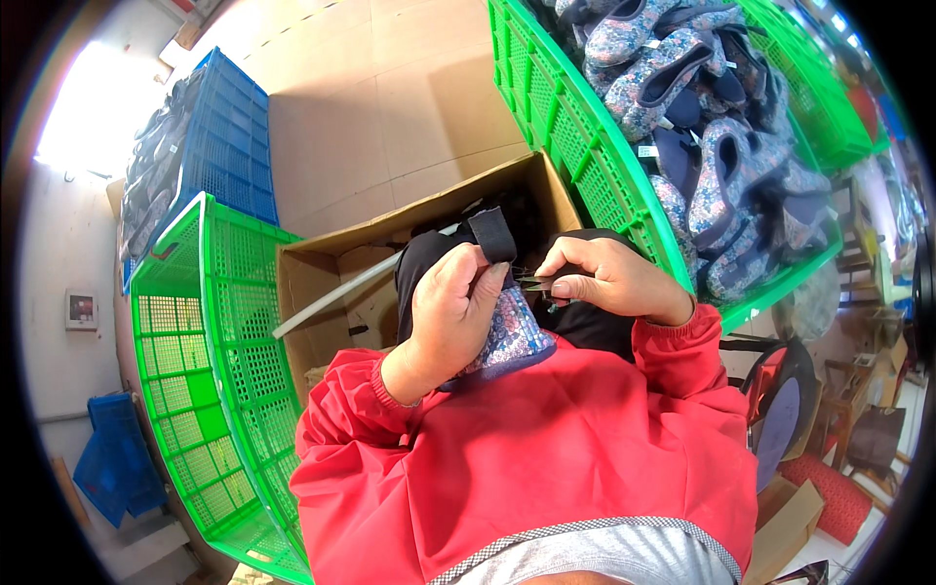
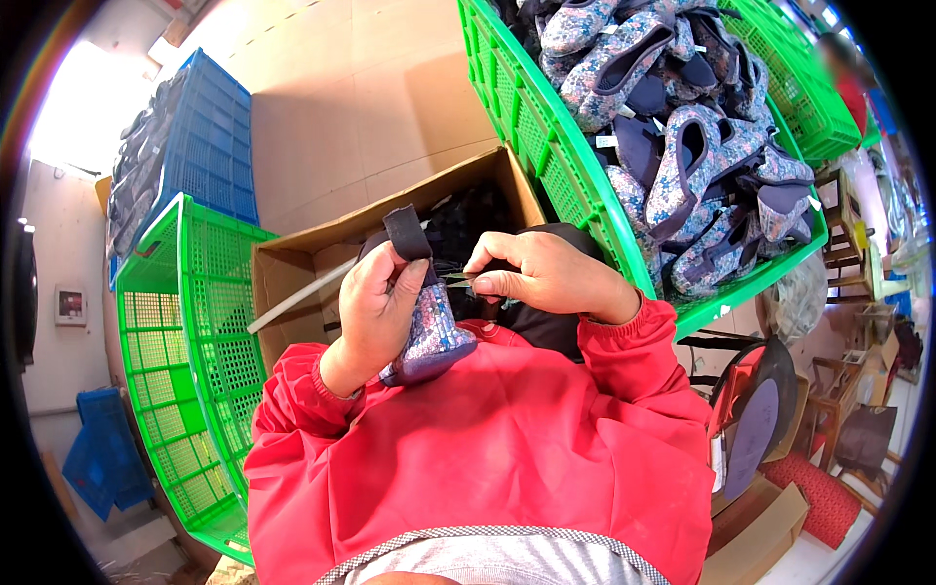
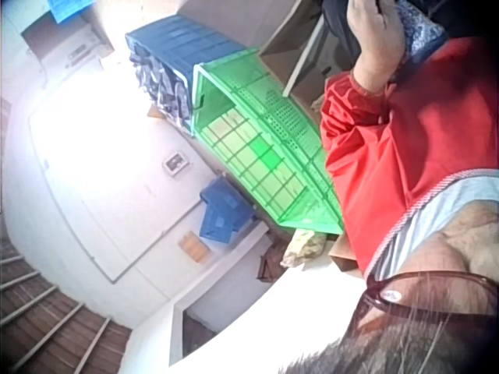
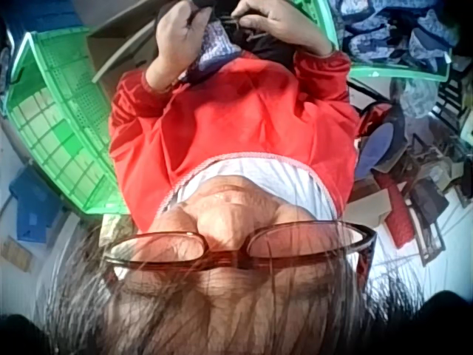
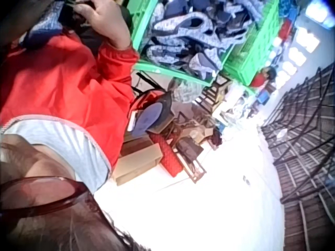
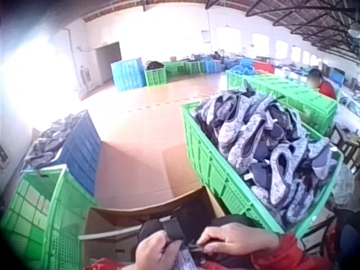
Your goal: The person sits on the floor and uses a small blade to trim loose threads and excess material from the edges of patterned slippers. They handle the slippers one at a time, picking them from a green crate, trimming them, and placing them into a cardboard box.
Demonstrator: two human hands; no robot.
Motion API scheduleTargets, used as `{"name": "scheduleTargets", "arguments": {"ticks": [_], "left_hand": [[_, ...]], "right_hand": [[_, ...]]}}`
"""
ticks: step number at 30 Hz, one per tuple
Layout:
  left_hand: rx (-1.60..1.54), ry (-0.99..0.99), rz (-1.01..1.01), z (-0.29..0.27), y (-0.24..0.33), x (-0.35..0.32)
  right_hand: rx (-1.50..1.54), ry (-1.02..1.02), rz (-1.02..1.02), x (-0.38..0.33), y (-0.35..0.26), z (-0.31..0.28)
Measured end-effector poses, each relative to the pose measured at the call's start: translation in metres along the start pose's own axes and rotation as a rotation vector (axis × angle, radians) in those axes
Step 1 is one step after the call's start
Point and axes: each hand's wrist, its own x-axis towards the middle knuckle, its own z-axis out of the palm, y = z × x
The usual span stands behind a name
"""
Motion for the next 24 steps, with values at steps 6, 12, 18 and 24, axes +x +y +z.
{"name": "scheduleTargets", "arguments": {"ticks": [6,12,18,24], "left_hand": [[-0.017,-0.023,-0.022,-0.001,-0.001,0.0],[-0.059,-0.03,-0.069,0.0,0.0,-0.004],[-0.083,-0.064,-0.059,-0.003,0.004,-0.004],[-0.116,-0.042,-0.089,0.002,0.001,-0.006]], "right_hand": [[-0.065,-0.01,0.002,0.005,-0.004,0.0],[-0.114,-0.079,0.032,0.01,-0.018,-0.005],[-0.161,-0.1,0.041,0.009,-0.022,-0.007],[-0.152,-0.096,0.041,0.007,-0.022,-0.006]]}}
